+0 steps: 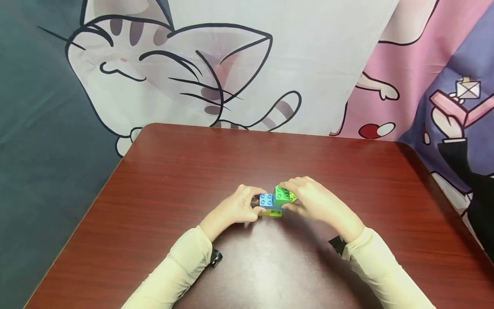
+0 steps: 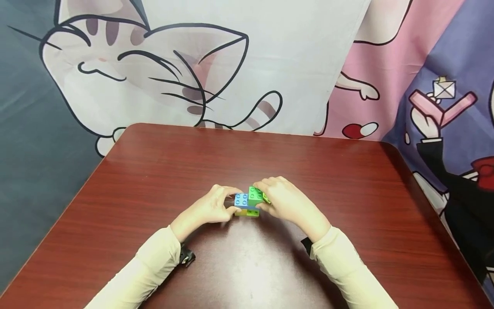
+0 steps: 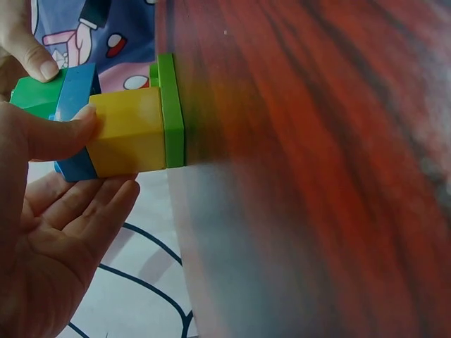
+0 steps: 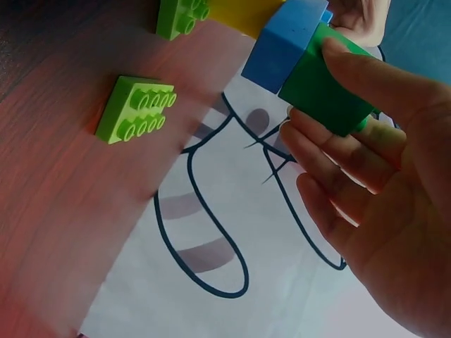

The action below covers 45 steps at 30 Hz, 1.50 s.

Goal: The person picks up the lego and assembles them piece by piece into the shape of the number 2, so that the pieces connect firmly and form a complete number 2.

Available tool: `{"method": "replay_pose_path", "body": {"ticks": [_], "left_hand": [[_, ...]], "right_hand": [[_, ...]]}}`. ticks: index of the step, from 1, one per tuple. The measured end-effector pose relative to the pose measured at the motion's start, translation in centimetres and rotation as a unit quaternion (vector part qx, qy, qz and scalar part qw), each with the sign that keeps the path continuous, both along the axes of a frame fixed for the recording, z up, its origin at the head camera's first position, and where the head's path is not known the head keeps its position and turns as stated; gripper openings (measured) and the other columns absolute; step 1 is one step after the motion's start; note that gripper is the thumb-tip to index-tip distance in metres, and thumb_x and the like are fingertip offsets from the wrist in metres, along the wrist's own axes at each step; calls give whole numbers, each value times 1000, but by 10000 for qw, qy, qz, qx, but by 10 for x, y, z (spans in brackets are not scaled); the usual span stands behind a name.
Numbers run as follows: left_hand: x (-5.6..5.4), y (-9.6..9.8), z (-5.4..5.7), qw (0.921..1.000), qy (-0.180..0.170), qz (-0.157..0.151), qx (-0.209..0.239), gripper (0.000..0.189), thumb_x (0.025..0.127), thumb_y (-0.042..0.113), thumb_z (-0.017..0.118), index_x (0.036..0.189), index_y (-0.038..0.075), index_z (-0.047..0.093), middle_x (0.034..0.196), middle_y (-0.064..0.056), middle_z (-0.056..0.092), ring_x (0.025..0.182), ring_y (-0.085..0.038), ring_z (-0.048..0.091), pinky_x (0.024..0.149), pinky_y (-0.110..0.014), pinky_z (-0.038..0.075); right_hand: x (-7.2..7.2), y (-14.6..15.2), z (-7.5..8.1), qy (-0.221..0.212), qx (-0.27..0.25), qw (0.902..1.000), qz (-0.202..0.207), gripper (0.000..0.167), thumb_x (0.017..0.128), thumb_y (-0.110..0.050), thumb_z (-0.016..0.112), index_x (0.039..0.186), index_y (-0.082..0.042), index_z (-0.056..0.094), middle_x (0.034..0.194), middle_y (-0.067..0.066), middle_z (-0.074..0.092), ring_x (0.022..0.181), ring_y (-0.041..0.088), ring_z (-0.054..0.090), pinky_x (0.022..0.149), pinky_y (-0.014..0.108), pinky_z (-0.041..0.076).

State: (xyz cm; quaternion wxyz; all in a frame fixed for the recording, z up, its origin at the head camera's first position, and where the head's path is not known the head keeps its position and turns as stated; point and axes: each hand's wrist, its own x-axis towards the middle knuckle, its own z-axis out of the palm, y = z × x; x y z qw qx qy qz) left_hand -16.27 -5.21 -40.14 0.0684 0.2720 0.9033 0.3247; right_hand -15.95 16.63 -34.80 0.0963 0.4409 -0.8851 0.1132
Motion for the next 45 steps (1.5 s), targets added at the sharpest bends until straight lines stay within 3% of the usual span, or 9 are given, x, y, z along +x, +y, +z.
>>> {"method": "replay_pose_path", "body": {"ticks": [7,18,23,28,33,37,45], "left_hand": [[-1,1,-1,9999,60,-90,-36,32,74,16,73,105,13,65,82,4,64,71,-8,56,63,-23,46],[-3,1,1,9997,179,-147,-124,32,73,14,73,103,15,66,81,8,63,76,-10,56,69,-25,46],[-3,2,1,9996,179,-184,-74,31,73,13,73,102,14,66,80,8,63,74,-9,55,68,-24,46],[-2,1,3,9999,-8,-76,-126,32,74,15,73,106,15,66,82,7,64,75,-8,55,69,-25,46],[0,1,3,9997,-135,30,-202,36,75,17,72,110,15,65,86,5,64,79,-10,55,71,-27,47],[-1,1,2,9999,-45,-30,-160,35,75,16,73,109,13,66,87,5,66,79,-9,56,72,-26,47],[0,2,3,9998,-93,-30,-151,34,75,16,73,108,14,66,87,6,66,80,-8,56,73,-26,47]], "right_hand": [[-4,4,-1,-376,-57,9993,-42,42,70,-23,81,104,-6,64,85,-2,61,77,14,56,76,35,48],[-6,8,1,-442,-105,9989,-77,43,70,-27,81,105,-9,64,91,-3,64,84,15,59,80,37,46],[-5,14,3,-1010,-240,9940,-338,51,76,-41,75,114,-11,62,102,-7,63,94,15,59,86,37,45],[-4,22,7,-1467,-506,9848,-777,56,84,-53,61,124,-15,56,116,-5,61,109,18,55,94,41,42],[-7,28,6,-1279,-542,9840,-1118,52,90,-45,56,130,-12,52,124,3,58,116,24,52,98,46,38],[-10,31,1,-1138,-464,9847,-1237,46,93,-36,56,130,-10,51,126,6,57,116,26,52,98,48,37],[-18,36,-14,-911,-261,9854,-1412,48,88,-32,64,126,-5,54,120,11,60,112,29,54,94,50,40]]}}
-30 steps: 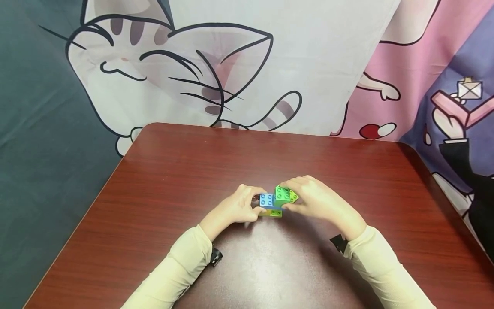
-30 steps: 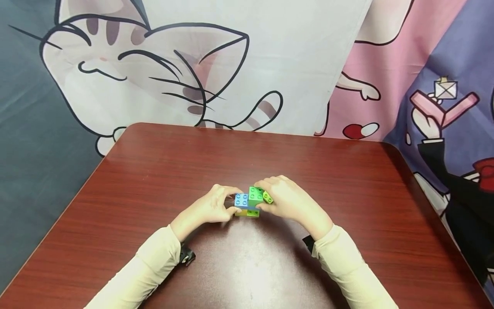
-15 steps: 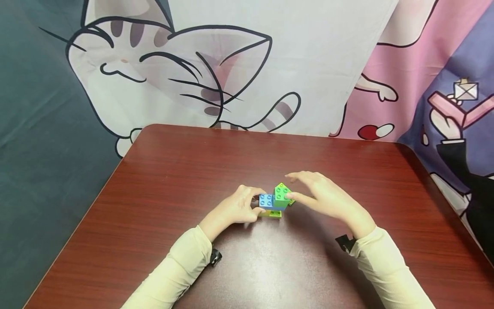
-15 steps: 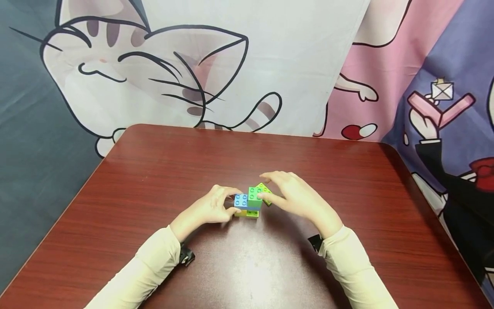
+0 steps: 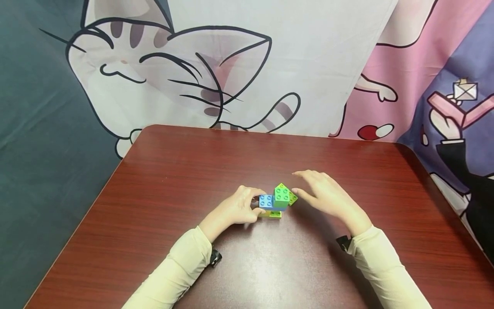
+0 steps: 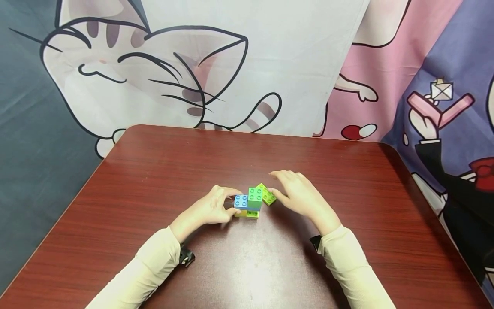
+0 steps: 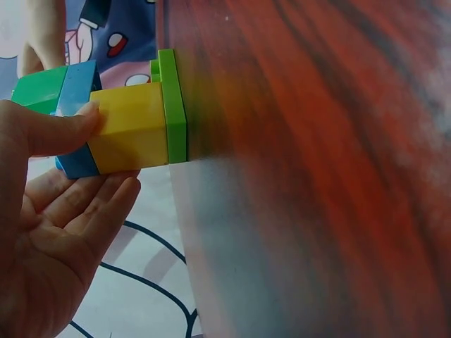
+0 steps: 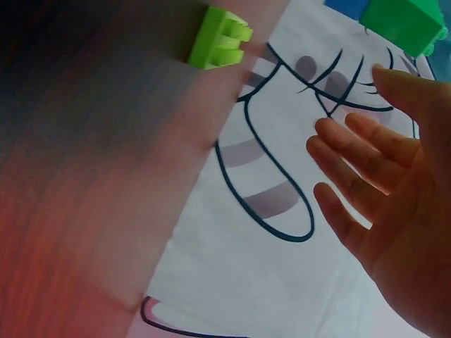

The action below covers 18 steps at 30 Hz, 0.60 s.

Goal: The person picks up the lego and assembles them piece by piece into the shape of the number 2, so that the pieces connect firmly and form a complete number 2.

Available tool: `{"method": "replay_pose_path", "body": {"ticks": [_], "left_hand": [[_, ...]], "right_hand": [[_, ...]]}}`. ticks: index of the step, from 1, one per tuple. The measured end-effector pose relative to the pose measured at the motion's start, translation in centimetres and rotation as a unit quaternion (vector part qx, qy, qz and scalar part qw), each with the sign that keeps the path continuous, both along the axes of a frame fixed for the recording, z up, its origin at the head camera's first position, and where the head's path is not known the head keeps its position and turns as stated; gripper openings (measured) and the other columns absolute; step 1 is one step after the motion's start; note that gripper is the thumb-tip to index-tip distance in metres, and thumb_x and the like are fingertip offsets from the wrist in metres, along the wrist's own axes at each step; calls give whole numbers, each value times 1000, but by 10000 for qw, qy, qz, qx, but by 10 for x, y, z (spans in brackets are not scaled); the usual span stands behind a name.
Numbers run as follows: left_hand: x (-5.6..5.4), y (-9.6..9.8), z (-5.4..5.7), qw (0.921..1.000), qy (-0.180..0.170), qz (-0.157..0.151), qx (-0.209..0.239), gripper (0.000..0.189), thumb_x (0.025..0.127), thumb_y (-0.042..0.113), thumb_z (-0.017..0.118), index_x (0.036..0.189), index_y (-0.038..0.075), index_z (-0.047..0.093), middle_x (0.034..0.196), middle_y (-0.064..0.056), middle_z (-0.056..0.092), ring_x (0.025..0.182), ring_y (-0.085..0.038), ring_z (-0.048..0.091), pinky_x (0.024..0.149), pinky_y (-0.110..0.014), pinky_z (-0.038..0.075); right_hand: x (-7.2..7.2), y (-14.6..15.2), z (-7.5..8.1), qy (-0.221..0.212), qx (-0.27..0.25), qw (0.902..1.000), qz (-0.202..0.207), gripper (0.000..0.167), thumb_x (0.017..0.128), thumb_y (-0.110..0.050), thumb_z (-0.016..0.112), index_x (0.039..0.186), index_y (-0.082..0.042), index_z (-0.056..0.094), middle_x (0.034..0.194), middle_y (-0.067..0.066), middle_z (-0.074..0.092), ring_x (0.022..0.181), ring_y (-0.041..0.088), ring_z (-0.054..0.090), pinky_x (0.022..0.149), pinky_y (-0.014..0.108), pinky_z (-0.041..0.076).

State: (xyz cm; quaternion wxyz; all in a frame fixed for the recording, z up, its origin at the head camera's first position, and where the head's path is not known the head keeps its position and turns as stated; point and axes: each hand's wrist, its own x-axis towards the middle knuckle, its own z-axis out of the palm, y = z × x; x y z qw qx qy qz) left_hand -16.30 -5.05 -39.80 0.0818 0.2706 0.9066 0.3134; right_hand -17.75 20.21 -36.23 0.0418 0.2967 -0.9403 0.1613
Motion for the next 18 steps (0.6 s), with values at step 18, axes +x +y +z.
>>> {"method": "replay_pose_path", "body": {"ticks": [18], "left_hand": [[2,1,1,9998,-42,132,-108,36,76,21,73,111,15,65,90,4,65,84,-11,56,74,-29,48]], "right_hand": [[-12,-8,-37,-277,490,9984,-99,46,81,-28,70,114,2,57,103,14,64,88,26,62,79,44,49]]}}
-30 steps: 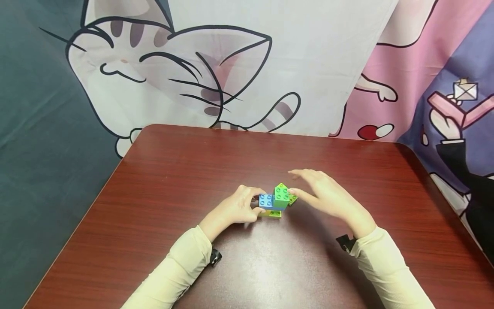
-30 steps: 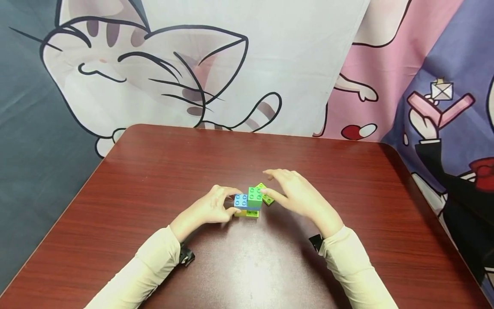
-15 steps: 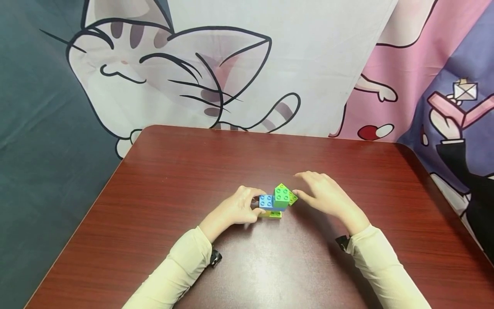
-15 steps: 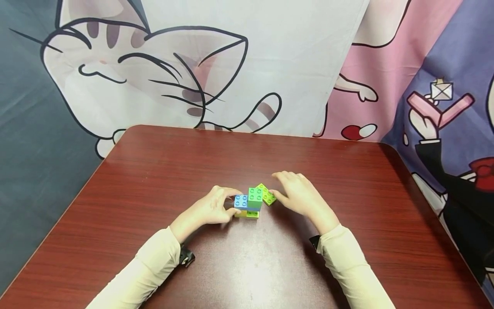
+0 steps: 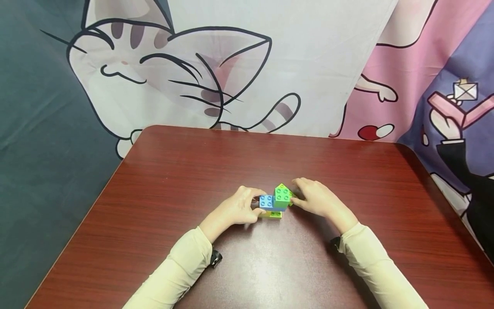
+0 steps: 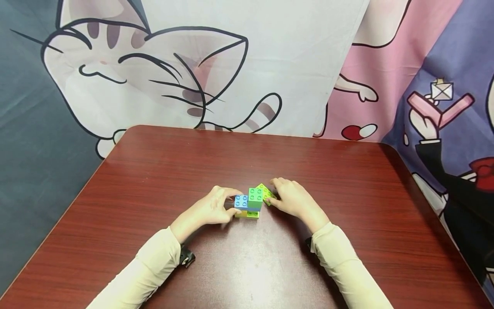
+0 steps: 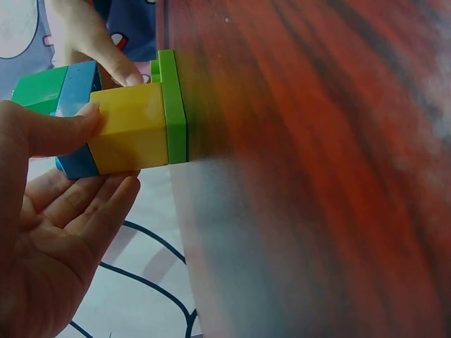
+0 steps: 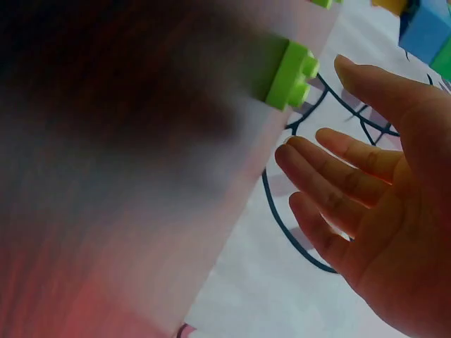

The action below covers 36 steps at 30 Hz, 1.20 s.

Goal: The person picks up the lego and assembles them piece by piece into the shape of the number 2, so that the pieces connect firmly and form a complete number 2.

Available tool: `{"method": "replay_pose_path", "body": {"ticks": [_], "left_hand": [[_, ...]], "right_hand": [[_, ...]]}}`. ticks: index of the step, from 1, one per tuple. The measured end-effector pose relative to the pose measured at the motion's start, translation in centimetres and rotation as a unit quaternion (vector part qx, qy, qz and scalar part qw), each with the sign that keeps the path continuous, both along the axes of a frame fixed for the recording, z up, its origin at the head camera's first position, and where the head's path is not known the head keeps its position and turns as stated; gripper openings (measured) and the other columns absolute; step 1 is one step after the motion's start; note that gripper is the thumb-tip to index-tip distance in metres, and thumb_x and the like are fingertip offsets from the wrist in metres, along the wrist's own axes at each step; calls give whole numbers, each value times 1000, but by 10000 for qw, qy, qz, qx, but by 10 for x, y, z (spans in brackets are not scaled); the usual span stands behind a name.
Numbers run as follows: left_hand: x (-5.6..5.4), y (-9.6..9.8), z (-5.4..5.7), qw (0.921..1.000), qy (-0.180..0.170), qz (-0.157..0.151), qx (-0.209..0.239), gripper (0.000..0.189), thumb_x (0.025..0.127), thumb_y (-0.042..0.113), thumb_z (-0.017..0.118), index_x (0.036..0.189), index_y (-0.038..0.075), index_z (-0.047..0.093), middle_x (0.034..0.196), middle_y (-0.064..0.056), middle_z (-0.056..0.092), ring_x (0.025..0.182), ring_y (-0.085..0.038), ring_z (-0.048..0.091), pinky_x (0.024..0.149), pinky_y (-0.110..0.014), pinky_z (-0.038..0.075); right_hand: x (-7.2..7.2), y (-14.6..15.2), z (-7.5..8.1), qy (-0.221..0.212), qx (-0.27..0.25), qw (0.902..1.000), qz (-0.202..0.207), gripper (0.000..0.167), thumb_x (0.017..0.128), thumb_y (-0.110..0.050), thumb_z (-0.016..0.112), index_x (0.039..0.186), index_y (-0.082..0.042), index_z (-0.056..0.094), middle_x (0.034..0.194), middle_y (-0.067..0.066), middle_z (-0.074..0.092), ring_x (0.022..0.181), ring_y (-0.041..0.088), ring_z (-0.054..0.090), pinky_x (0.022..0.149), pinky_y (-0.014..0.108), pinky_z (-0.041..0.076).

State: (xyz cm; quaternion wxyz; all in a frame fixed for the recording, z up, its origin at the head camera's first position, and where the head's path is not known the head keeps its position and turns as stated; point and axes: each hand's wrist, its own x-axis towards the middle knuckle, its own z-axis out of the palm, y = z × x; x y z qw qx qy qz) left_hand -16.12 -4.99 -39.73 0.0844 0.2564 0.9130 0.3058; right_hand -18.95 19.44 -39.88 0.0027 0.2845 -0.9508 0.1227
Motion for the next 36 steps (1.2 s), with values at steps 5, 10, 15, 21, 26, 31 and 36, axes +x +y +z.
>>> {"method": "replay_pose_path", "body": {"ticks": [5,10,15,21,26,31,36], "left_hand": [[0,0,0,10000,46,-20,15,36,76,20,73,110,14,65,90,3,66,84,-14,56,74,-30,48],[0,0,0,10000,8,24,-60,38,76,21,73,113,15,64,94,2,66,88,-15,55,75,-32,48],[0,0,0,9999,-73,34,-111,39,76,22,73,114,15,64,96,2,65,91,-18,53,77,-34,47],[-1,0,0,9999,22,-63,-75,37,76,19,72,112,14,65,93,4,66,88,-13,56,78,-31,47],[-2,0,-1,9999,99,-138,1,36,75,17,73,111,13,65,91,4,66,84,-11,57,78,-29,48],[-2,1,-1,9999,70,-112,-11,37,76,18,73,111,14,65,91,4,66,86,-12,57,79,-30,47],[-1,1,-1,9999,26,-95,-26,37,76,18,73,112,14,65,92,4,66,86,-12,57,79,-30,47]], "right_hand": [[0,-9,-5,20,-3,10000,24,43,79,-27,72,109,1,59,90,7,62,76,18,58,73,39,49],[1,-14,-4,72,46,9999,-61,45,78,-29,73,108,2,60,90,9,63,77,20,60,73,39,50],[2,-16,-6,41,259,9996,-113,48,77,-30,73,109,4,60,92,10,64,82,24,62,75,42,50],[1,-16,-8,89,354,9993,-26,41,75,-28,76,96,3,60,77,4,56,68,18,53,66,39,48],[0,-16,-9,171,326,9993,18,37,74,-25,76,93,3,60,76,4,56,69,19,54,66,39,48],[-2,-15,-9,80,277,9996,42,37,75,-21,75,96,6,61,82,10,60,75,24,59,71,41,50],[-7,-13,-9,-117,335,9993,110,37,74,-18,74,98,8,62,89,15,63,80,26,59,72,43,50]]}}
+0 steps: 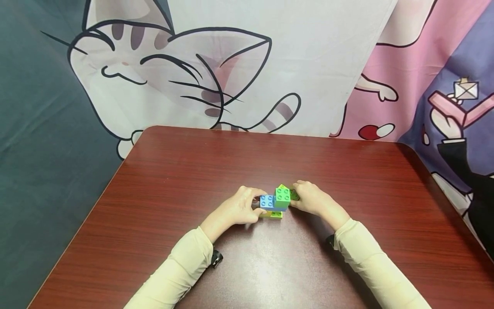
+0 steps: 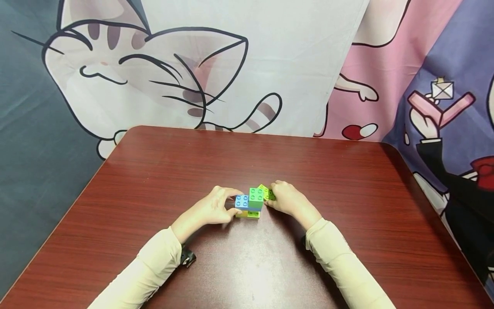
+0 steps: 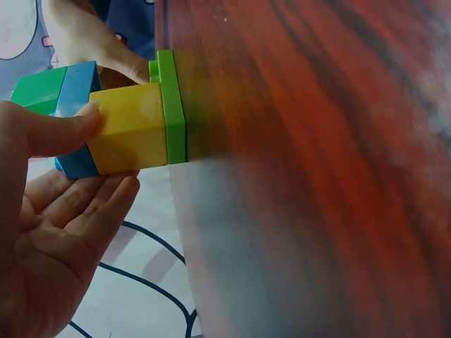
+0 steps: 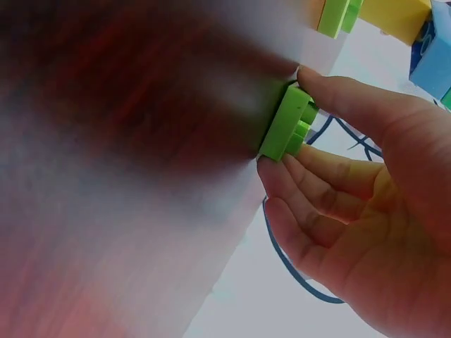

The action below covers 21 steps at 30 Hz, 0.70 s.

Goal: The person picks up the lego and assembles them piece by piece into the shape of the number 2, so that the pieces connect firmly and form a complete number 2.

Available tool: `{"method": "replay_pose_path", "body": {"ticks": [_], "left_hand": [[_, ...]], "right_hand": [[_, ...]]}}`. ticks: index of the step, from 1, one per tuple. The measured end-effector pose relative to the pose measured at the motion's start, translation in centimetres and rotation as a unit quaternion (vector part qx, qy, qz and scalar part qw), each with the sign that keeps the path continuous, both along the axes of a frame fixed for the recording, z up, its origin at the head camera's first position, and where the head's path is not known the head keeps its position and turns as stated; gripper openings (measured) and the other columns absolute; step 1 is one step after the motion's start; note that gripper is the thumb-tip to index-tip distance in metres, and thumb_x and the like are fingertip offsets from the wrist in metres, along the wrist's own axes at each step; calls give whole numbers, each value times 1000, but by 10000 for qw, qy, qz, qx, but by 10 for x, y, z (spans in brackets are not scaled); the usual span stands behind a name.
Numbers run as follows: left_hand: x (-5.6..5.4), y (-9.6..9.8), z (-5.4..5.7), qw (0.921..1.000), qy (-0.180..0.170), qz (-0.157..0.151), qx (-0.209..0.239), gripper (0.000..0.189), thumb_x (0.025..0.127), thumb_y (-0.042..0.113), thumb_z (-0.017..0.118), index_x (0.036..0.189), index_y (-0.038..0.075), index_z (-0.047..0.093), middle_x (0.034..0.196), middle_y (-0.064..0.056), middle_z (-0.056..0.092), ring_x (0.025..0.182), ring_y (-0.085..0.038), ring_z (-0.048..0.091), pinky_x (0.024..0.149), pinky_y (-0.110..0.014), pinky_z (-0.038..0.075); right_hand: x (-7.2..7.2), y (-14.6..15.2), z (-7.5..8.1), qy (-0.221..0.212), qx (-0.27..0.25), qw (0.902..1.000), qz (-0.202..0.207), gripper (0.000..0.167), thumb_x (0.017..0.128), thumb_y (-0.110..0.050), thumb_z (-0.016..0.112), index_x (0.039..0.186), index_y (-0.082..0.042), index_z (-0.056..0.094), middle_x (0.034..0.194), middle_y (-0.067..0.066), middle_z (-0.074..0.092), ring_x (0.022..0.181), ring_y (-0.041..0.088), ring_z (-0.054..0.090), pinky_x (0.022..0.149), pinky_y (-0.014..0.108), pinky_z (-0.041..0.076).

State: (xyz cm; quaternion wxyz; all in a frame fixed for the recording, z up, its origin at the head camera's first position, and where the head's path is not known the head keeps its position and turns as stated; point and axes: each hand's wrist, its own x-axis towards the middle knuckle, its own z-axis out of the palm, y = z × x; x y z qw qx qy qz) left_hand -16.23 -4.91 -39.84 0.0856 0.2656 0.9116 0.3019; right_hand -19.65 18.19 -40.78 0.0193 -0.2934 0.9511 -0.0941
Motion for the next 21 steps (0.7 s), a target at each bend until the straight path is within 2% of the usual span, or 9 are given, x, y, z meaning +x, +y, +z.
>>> {"method": "replay_pose_path", "body": {"ticks": [3,9,12,16,21], "left_hand": [[0,0,0,10000,10,-1,-6,37,76,17,73,112,13,65,91,4,66,85,-12,57,78,-30,47],[0,0,0,10000,75,-16,-39,37,75,18,73,111,13,65,92,4,67,87,-13,57,80,-31,47],[1,0,1,10000,52,12,-45,37,75,19,73,111,14,65,93,4,66,89,-15,56,81,-32,47],[1,0,1,10000,-6,72,-16,37,76,19,73,112,14,65,91,4,66,89,-15,56,80,-32,47],[1,0,-1,9999,99,44,11,37,75,19,73,110,13,65,91,4,67,87,-15,55,77,-30,47]], "right_hand": [[-3,1,0,-41,95,9999,21,36,75,-18,73,98,8,62,90,15,62,79,25,58,71,42,49],[-1,5,1,243,42,9997,91,26,75,-21,73,84,-1,59,76,4,52,65,16,48,63,36,45],[1,7,6,317,-131,9994,60,27,76,-21,72,90,-1,61,79,4,54,67,16,49,64,36,46],[3,8,19,216,-341,9990,-178,35,80,-22,70,105,1,62,90,8,60,76,19,55,71,39,49],[6,9,36,231,-584,9977,-259,37,83,-23,67,111,1,59,93,8,58,76,19,55,70,38,49]]}}
